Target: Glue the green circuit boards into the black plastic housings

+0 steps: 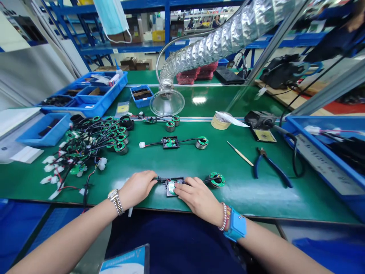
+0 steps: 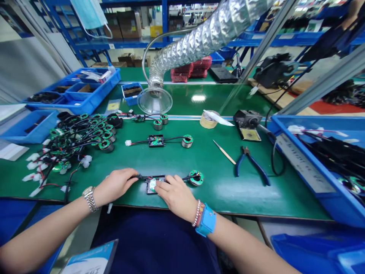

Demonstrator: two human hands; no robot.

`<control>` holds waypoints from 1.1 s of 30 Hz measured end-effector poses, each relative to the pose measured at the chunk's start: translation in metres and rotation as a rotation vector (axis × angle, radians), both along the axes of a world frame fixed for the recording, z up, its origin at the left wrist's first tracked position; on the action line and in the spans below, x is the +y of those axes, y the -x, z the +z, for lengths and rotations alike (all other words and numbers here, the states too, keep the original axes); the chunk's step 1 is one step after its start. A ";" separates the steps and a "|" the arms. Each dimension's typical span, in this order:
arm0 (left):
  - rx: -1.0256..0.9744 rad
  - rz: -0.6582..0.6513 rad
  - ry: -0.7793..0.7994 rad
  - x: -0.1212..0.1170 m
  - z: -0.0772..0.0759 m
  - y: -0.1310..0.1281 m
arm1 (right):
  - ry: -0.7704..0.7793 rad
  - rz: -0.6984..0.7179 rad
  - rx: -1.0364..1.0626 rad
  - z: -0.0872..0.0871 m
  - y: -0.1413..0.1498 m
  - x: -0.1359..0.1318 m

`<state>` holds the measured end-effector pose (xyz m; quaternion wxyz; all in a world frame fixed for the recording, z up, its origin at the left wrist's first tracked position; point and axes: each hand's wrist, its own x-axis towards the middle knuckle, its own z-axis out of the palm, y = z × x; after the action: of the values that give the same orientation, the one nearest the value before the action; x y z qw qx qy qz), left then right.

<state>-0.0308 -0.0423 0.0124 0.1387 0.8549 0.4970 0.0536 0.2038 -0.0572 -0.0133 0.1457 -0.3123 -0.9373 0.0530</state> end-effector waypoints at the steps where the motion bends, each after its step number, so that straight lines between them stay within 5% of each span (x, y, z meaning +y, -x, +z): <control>1: 0.026 0.000 -0.005 0.001 0.001 -0.001 | -0.003 -0.001 -0.005 0.000 0.000 0.000; 7: -0.047 -0.106 0.004 -0.002 0.002 -0.008 | 0.002 -0.001 -0.002 0.000 0.000 0.000; 11: -0.043 -0.184 -0.133 -0.010 -0.009 -0.012 | 0.028 -0.015 0.007 0.002 0.001 -0.001; 20: 0.192 -0.209 -0.166 -0.012 -0.007 -0.025 | 0.026 -0.135 -0.113 0.011 0.020 -0.006; 33: 0.214 -0.207 -0.277 -0.021 -0.013 -0.025 | 0.105 -0.168 -0.079 0.013 0.022 -0.007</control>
<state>-0.0060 -0.0632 -0.0008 -0.0290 0.9131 0.4064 0.0155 0.1823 -0.0643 -0.0004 0.0960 -0.3988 -0.9087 0.0771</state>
